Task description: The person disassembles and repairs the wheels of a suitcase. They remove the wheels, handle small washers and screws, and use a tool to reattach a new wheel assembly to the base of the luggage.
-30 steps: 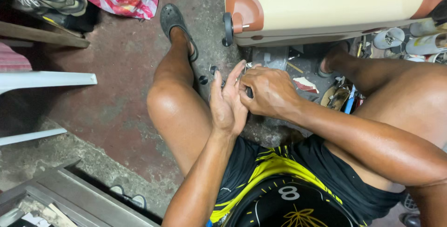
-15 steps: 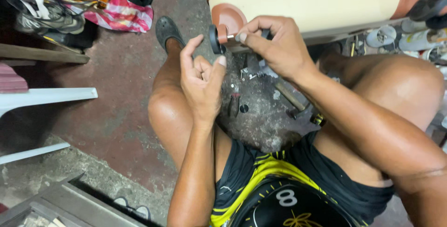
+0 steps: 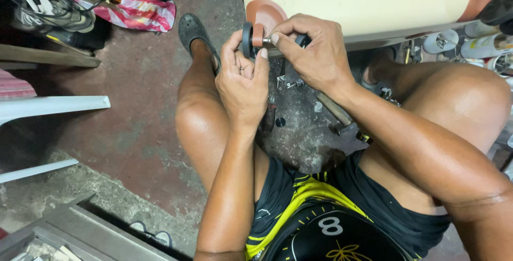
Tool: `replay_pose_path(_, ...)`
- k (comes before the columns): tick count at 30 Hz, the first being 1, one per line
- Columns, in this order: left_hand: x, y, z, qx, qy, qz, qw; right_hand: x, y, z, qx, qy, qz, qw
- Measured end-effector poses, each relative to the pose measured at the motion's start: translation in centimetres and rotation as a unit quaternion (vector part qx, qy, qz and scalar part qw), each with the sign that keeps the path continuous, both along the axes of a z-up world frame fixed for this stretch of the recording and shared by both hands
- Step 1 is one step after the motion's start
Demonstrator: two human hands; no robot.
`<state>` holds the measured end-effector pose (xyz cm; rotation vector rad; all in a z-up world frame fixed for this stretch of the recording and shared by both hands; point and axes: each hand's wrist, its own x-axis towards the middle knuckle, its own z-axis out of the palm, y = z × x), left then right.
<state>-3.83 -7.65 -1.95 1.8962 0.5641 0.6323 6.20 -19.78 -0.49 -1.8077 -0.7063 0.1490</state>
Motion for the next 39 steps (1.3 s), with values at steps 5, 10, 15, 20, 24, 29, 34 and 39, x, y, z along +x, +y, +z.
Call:
replay_pose_path(5, 0.4, -0.7, -0.1, 0.066, -0.003, 0.033, 0.997, -0.1, -0.1, -0.3, 0.005, -0.015, 0.007, 1.0)
replay_pose_path(10, 0.7, -0.8, -0.5, 0.078, -0.006, 0.05, 0.996, 0.1, 0.0, -0.1, -0.021, 0.034, 0.001, 0.999)
replay_pose_path(15, 0.7, -1.2, -0.8, 0.078, -0.021, 0.054, 0.995, 0.6, -0.1, 0.0, -0.039, 0.003, 0.018, 0.999)
replay_pose_path(20, 0.8, -1.4, -0.8, 0.068, -0.018, 0.052, 0.996, 1.0, -0.3, 0.5, -0.065, 0.021, 0.024, 0.997)
replay_pose_path(24, 0.8, -1.3, -0.9, 0.095, -0.016, 0.062, 0.993, 1.4, -0.2, 0.9, -0.074, 0.0, 0.039, 0.997)
replay_pose_path(29, 0.9, -1.4, -1.1, 0.11, -0.019, 0.064, 0.992, 1.7, -0.3, 1.1, -0.099, 0.011, 0.038, 0.994)
replay_pose_path(34, 0.8, -1.4, -0.8, 0.082, -0.025, 0.052, 0.995, 1.8, -0.3, 1.5, -0.092, -0.012, 0.052, 0.994)
replay_pose_path(39, 0.7, -1.4, -0.8, 0.099, -0.011, 0.05, 0.994, 1.9, -0.3, 1.4, -0.105, -0.011, 0.045, 0.993)
